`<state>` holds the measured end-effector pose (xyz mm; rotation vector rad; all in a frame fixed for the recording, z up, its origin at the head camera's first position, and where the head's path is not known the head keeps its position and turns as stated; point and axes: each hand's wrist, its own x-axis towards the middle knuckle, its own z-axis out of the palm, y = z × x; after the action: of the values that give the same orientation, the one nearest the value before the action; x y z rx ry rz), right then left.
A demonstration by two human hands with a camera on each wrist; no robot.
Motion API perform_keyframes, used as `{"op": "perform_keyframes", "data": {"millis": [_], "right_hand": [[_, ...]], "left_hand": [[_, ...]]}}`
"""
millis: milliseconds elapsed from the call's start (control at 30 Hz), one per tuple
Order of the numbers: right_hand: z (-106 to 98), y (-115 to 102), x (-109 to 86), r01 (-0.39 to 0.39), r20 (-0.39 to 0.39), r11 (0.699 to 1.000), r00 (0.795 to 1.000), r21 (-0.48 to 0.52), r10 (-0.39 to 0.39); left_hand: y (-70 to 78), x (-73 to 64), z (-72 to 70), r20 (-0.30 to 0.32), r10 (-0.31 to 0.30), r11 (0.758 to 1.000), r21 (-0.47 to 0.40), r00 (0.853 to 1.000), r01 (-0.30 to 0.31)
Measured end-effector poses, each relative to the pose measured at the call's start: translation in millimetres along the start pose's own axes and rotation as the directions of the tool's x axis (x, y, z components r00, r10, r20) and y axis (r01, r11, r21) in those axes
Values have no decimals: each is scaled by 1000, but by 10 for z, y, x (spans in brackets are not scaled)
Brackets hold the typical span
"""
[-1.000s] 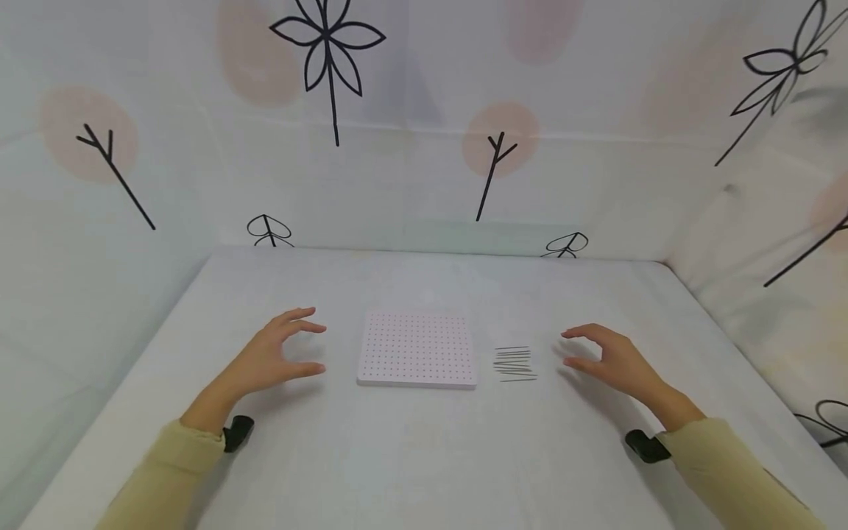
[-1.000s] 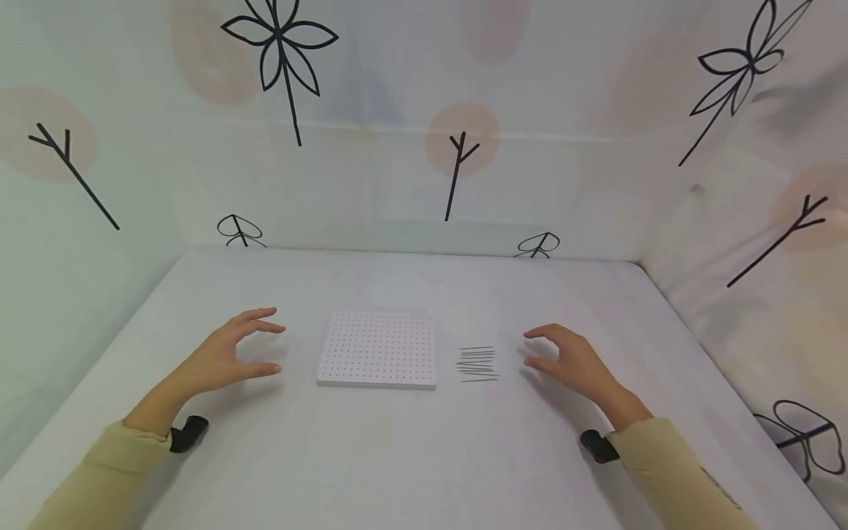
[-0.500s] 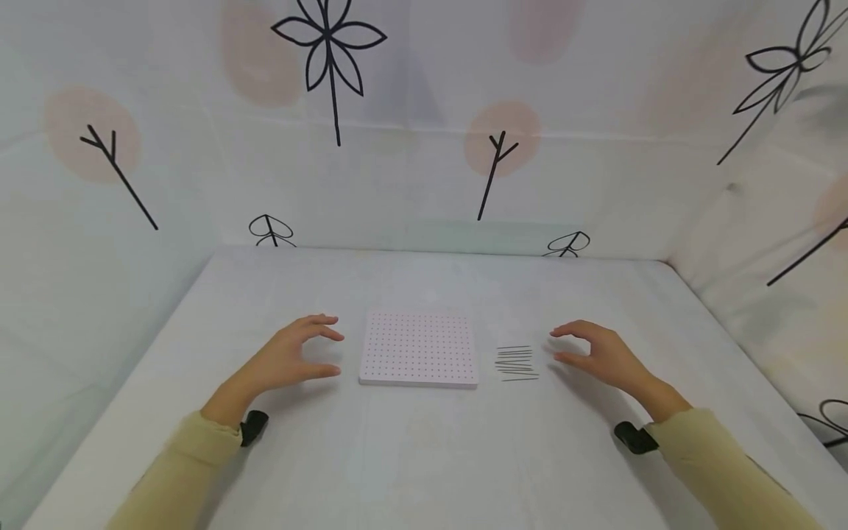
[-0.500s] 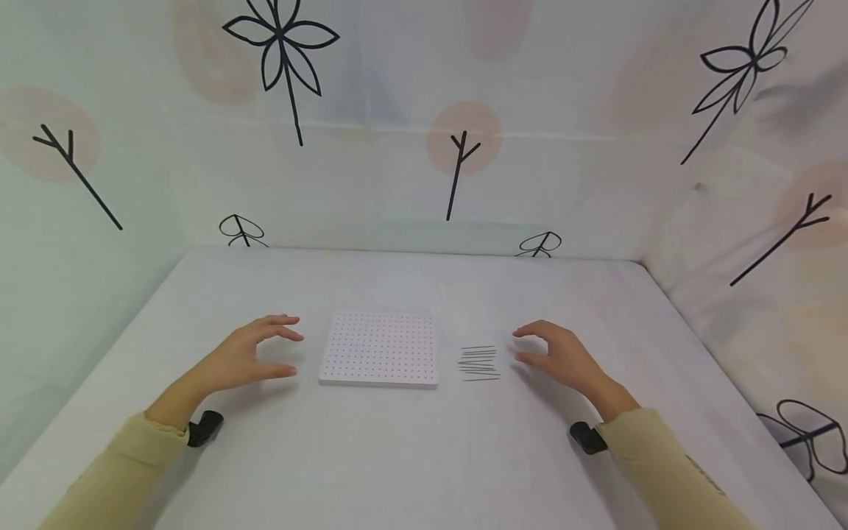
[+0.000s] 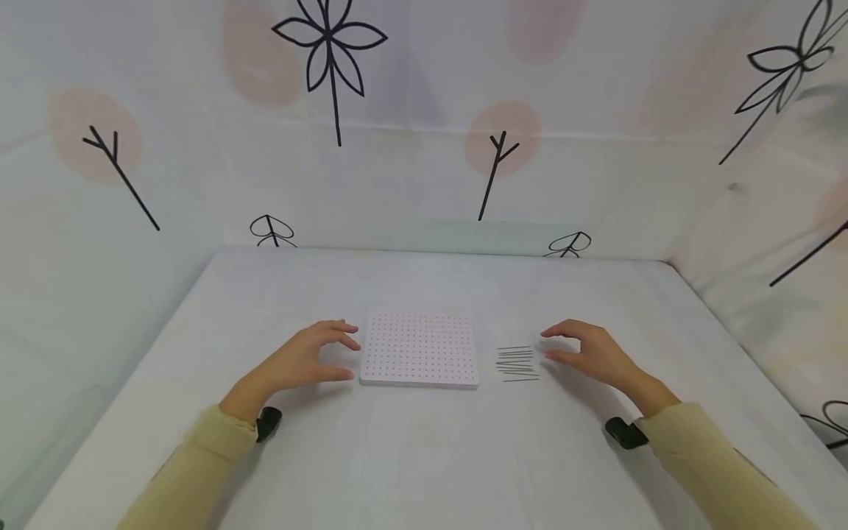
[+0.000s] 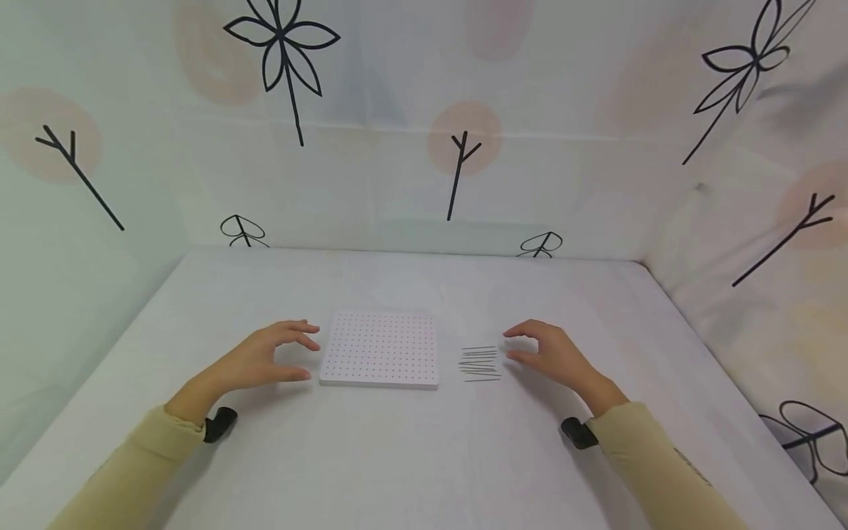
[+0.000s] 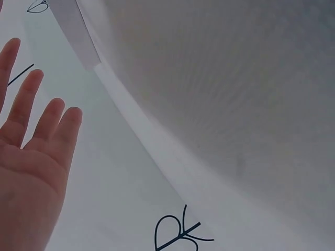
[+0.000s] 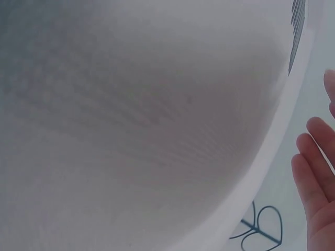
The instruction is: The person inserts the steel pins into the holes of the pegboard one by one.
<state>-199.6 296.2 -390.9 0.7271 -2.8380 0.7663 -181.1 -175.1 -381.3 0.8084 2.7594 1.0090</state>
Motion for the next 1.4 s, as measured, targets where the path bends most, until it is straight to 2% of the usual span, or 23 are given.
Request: {"op": "perform_keyframes", "data": {"millis": [167,367,500,800,933,1100,1400], "right_hand": [[15,-17,16,9,1,1000,1000,8,-9],[30,-36,57,28,-1,999,1000,23,-28],[46,-43,84,28,4,999,1000,34,-28],[85,-54,145,11,52,998,999,57,-14],[96,-67,186,0,79,998,997,62,-5],[109,-92,257,27,116,998,993,63,-34],[122,-127,398,23,199,995,979,93,-42]], "left_hand": [[-6,32,29,32,31,999,-19,999,-31],[-1,80,71,78,42,998,-48,996,-39],[7,122,107,114,52,998,-38,992,-48],[32,175,158,139,85,995,-71,987,-76],[54,195,174,143,54,994,-98,988,-40],[81,200,178,149,12,993,-122,989,7],[113,199,179,145,-31,992,-119,989,49]]}}
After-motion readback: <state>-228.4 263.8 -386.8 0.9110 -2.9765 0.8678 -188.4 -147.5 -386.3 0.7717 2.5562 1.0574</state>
